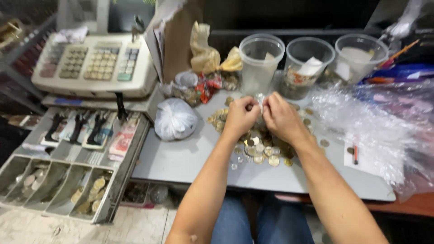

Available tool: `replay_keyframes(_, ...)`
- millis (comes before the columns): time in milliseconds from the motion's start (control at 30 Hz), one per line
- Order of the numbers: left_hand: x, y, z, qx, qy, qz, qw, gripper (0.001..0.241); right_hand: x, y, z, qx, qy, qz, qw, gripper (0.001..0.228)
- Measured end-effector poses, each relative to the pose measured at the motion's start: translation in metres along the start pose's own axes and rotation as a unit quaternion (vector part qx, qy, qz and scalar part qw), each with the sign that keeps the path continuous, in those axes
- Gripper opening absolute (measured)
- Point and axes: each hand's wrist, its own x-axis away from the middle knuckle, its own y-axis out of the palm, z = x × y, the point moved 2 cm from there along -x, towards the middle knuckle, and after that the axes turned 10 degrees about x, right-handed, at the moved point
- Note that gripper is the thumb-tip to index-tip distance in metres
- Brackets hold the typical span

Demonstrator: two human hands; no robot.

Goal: Sorting and counting a large quantity of coins on a checkout counter into various containers.

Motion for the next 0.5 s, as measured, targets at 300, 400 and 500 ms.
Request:
replay_keyframes(300, 0.009, -0.005, 0.031, -0.153, 0.019, -0.006, 0.988, 0.015, -0.001, -0.003, -0.004, 0.054, -0.019, 0.064, 0.996, 0.002)
replay_keyframes(400, 0.01, -0.004, 0.03, -0.171, 0.061, 0.018, 0.983, 0.012, 0.0, -0.008, -0.006, 0.068, -0.035, 0.069, 0.995, 0.003)
replay_keyframes(500, 0.012, -0.007, 0.038, -0.165, 0.078, 0.013, 0.983, 0.012, -0.001, -0.007, -0.001, 0.101, -0.06, 0.069, 0.991, 0.007)
